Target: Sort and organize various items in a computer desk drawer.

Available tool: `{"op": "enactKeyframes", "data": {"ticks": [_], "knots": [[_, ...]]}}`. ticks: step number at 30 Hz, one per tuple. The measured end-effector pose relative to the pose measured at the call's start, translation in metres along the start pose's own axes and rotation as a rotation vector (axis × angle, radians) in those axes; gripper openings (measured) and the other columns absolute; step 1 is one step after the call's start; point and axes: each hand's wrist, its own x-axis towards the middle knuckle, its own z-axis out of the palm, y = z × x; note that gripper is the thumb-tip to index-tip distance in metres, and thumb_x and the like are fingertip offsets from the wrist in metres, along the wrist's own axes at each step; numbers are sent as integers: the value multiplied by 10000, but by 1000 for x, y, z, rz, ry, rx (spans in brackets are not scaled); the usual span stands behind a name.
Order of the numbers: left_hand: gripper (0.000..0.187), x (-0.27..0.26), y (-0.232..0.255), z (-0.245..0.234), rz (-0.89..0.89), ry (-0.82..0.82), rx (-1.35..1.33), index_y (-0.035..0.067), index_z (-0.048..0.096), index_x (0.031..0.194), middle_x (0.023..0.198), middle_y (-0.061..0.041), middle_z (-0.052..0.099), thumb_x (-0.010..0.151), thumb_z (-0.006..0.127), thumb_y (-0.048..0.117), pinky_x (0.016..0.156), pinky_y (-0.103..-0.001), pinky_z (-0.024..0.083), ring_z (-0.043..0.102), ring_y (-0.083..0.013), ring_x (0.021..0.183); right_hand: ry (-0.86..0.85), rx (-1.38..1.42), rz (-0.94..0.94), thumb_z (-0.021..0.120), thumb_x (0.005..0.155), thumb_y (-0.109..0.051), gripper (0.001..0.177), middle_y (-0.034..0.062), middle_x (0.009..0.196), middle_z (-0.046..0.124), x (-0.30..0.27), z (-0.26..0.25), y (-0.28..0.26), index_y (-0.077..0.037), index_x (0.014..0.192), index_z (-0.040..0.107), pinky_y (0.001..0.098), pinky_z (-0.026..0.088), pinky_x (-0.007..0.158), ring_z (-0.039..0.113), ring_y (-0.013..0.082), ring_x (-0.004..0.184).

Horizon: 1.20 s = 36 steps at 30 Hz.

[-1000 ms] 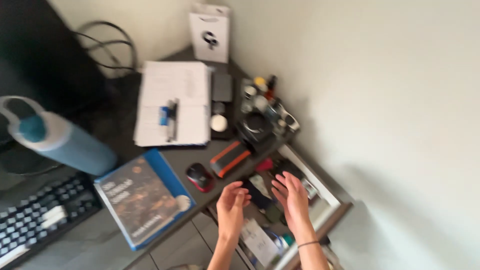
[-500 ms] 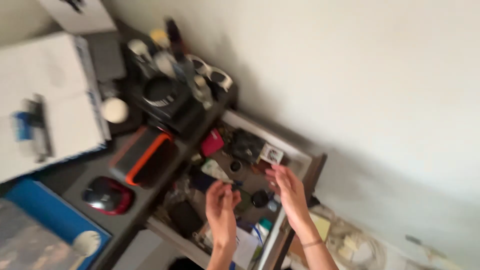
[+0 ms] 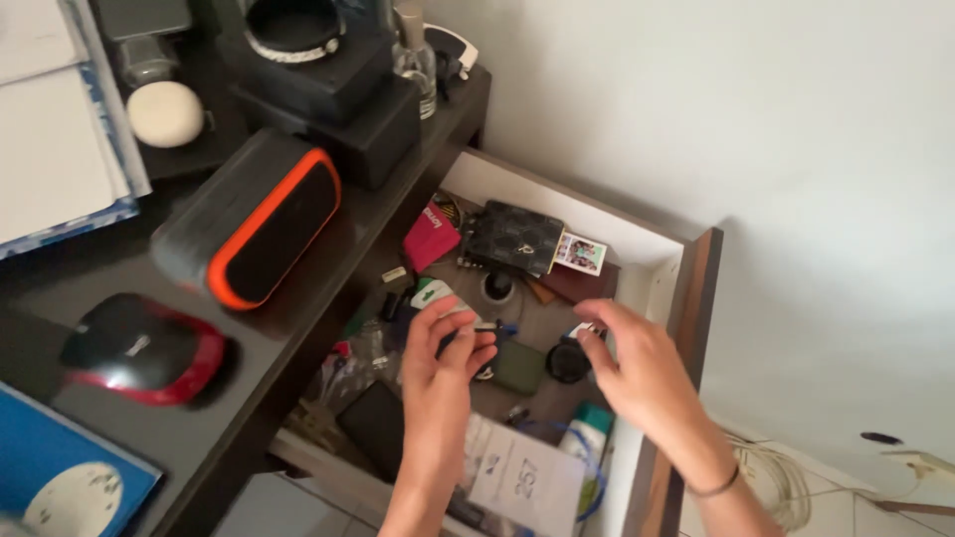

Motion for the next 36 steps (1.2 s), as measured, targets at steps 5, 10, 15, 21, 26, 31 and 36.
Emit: {"op": "enactKeyframes", "data": {"ticks": [5, 10, 15, 21, 26, 31, 36], "knots": [[347, -24, -4, -36, 52, -169, 95, 44, 558, 1322, 1160, -92, 637, 976, 547, 54, 869, -310, 566, 666, -163, 944, -105, -220, 84, 637, 938, -158, 239, 161, 1030, 750, -11, 7, -6, -84, 1163, 673, 457, 562, 836, 722, 353, 924], [305, -43, -12, -52, 206, -301, 184, 35, 570, 1284, 1119, -81, 663, 979, 566, 29, 852, -297, 577, 683, -150, 927, -98, -362, 50, 637, 899, -113, 239, 156, 1024, 744, -27, 7, 1, -108, 1131, 695, 492, 555, 808, 697, 371, 952], [241, -46, 0, -62, 381, -269, 726, 49, 683, 1134, 987, -94, 753, 895, 650, 34, 778, -318, 583, 729, -183, 841, -205, -414, 60, 623, 875, -64, 171, 138, 986, 751, -32, 7, -3, -79, 1026, 703, 479, 559, 787, 697, 349, 945], [284, -16, -10, -81, 381, -383, 1212, 59, 715, 1097, 1068, -137, 744, 816, 743, 98, 870, -387, 559, 707, -293, 999, -646, -182, 84, 766, 866, -315, 267, 62, 951, 774, -48, 1, -35, -102, 1024, 734, 354, 581, 788, 743, 228, 884], [619, -26, -3, -71, 267, -631, 1386, 73, 646, 1248, 1222, -130, 655, 699, 879, 241, 1009, -385, 488, 594, -299, 1194, -798, -239, -85, 833, 772, -283, 365, 63, 967, 769, -56, 7, -24, -86, 1067, 747, 334, 565, 789, 714, 188, 895], [851, -38, 16, -54, 204, -754, 1435, 93, 555, 1372, 1370, -111, 525, 639, 934, 302, 1100, -380, 389, 431, -301, 1350, -838, -67, -114, 779, 796, -204, 301, 77, 920, 790, -48, 6, -21, -38, 1046, 764, 333, 577, 768, 730, 172, 842], [523, -43, 27, -42, 155, -861, 1583, 149, 658, 1159, 1290, -56, 568, 701, 879, 270, 1085, -377, 401, 447, -282, 1287, -629, 137, -14, 676, 943, -240, 225, 75, 864, 787, -37, 14, -8, -56, 1024, 776, 344, 588, 757, 725, 179, 779]]}}
